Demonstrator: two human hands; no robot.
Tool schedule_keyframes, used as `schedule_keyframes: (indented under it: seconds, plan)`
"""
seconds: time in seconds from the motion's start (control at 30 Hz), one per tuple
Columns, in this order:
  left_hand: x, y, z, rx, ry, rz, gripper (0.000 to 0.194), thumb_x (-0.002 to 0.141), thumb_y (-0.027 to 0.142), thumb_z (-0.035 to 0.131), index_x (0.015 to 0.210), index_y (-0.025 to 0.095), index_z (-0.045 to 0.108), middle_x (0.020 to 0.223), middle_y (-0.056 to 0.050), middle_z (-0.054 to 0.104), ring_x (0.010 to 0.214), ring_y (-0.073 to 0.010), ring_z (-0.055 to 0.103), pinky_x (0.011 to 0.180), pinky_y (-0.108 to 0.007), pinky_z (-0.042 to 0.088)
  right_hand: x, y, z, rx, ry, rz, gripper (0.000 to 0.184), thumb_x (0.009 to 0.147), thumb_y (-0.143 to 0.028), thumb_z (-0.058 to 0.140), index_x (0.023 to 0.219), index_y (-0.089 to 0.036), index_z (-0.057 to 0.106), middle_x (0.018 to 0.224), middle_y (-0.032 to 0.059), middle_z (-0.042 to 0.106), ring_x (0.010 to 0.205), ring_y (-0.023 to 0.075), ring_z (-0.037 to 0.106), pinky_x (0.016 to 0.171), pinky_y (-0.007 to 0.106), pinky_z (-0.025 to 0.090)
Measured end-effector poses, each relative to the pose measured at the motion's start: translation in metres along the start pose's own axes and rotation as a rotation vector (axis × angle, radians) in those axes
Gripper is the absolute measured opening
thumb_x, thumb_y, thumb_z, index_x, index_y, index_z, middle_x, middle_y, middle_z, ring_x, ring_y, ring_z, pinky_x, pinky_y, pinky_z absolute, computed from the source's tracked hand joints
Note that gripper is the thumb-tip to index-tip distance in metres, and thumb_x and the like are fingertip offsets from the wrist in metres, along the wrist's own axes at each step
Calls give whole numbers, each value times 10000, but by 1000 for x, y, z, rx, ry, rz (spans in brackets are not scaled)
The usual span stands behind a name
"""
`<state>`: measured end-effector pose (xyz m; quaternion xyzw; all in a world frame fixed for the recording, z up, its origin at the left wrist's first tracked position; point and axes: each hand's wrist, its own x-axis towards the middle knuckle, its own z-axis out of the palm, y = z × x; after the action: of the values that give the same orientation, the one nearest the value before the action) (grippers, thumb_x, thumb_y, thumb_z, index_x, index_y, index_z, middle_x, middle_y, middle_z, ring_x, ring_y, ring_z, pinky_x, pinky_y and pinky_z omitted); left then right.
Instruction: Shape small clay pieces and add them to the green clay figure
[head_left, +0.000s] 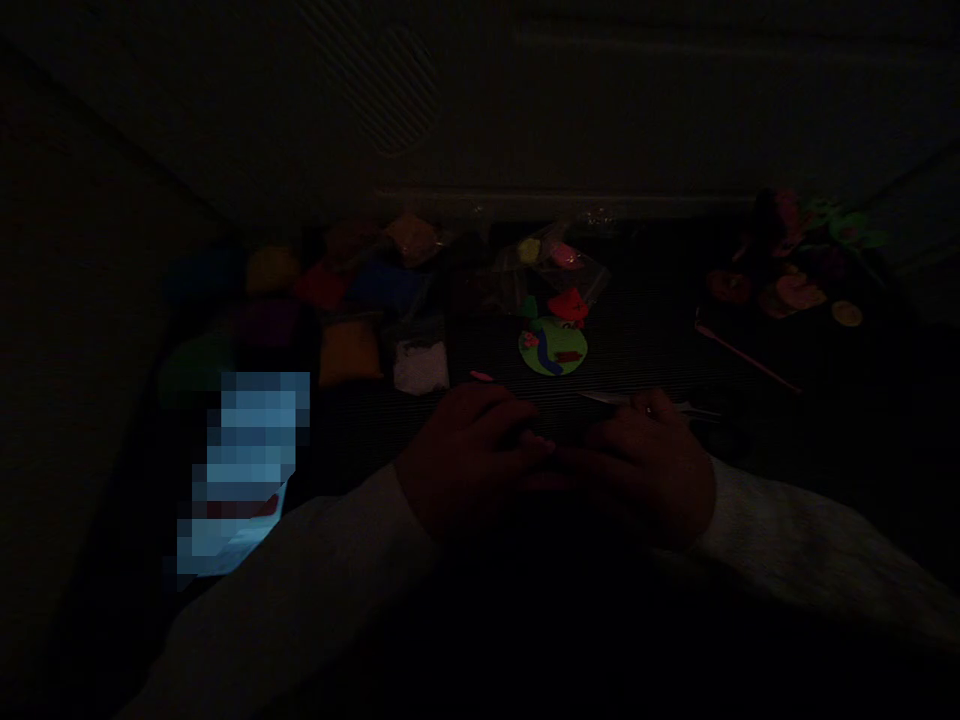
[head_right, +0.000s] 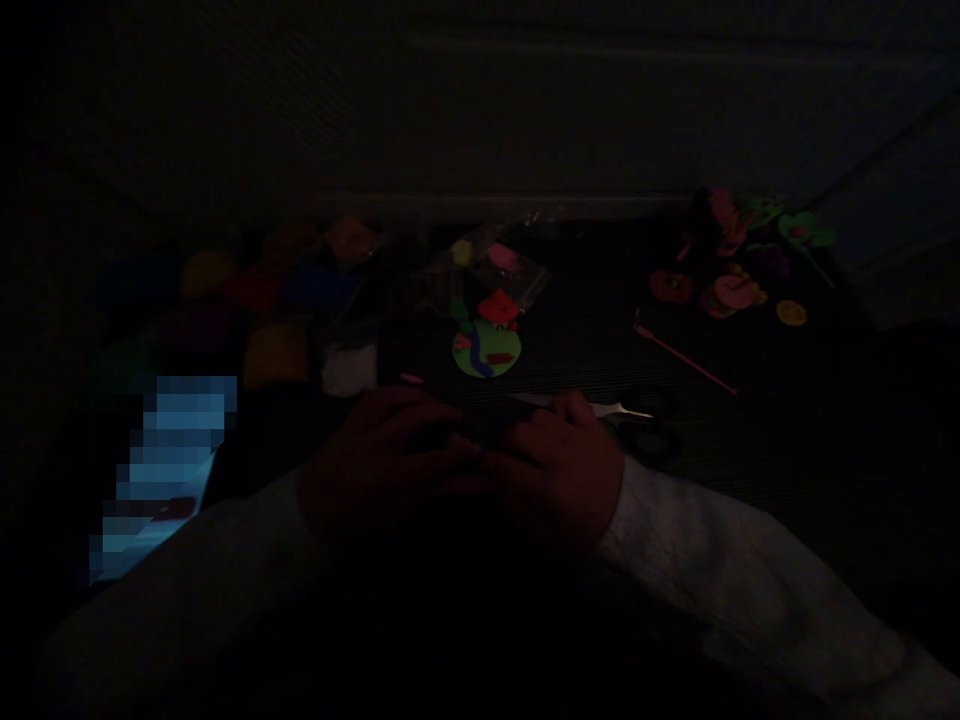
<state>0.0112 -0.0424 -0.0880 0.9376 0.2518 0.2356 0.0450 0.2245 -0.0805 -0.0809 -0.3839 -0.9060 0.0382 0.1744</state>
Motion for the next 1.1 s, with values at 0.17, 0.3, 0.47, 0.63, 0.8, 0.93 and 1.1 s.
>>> schedule_keyframes:
  seconds: [0.17, 0.3, 0.47, 0.63, 0.8, 0.93, 1.1]
  plan:
    - [-2, 1, 1, -3, -2, -26, 189, 735, 271, 554, 915, 253, 608, 998, -38, 568, 932, -200, 441, 823, -418, 394, -1, 3, 1, -25, -9, 10, 203, 770, -289, 466, 934, -227, 569, 808, 11, 580, 706, 155, 455, 669, 366, 255]
    - [-3, 3, 4, 24, -32, -21, 187, 744, 282, 544, 921, 269, 601, 1003, -35, 572, 944, -211, 441, 826, -456, 385, -1, 5, 1, -37, -28, 33, 204, 769, -285, 475, 941, -220, 564, 794, 3, 575, 706, 150, 454, 679, 364, 256]
    - [-2, 1, 2, 19, 8, -8, 203, 731, 300, 559, 925, 259, 599, 1001, -33, 567, 936, -203, 448, 811, -430, 403, -1, 6, 2, -26, -13, 40, 190, 764, -261, 479, 920, -211, 576, 778, 7, 571, 704, 144, 459, 672, 350, 256]
    - [-1, -8, -11, -10, 58, -59, 155, 743, 177, 506, 848, 199, 618, 942, -63, 580, 945, -216, 462, 755, -396, 423, -1, 5, 2, -17, 12, 31, 213, 759, -254, 491, 949, -206, 574, 798, 14, 570, 722, 139, 465, 683, 342, 256]
    - [-2, -9, -9, 31, 9, -129, 198, 721, 200, 530, 897, 199, 620, 976, -65, 586, 930, -227, 461, 764, -413, 405, 2, 3, 3, -3, 0, 56, 260, 773, -259, 484, 1020, -222, 555, 791, 15, 566, 736, 135, 466, 701, 337, 257]
    - [-2, -7, -2, 28, -33, -173, 194, 732, 255, 532, 903, 251, 625, 999, -45, 582, 943, -230, 447, 780, -436, 378, 4, 3, 2, -1, -6, 79, 243, 780, -263, 474, 1000, -222, 571, 791, 19, 571, 736, 137, 468, 696, 335, 252]
    - [0, -6, 0, -4, -23, -172, 153, 731, 260, 538, 848, 274, 636, 975, -25, 591, 937, -222, 447, 782, -428, 367, 3, 5, 2, 1, -7, 94, 239, 785, -264, 466, 995, -232, 574, 808, 19, 570, 735, 133, 466, 696, 333, 250]
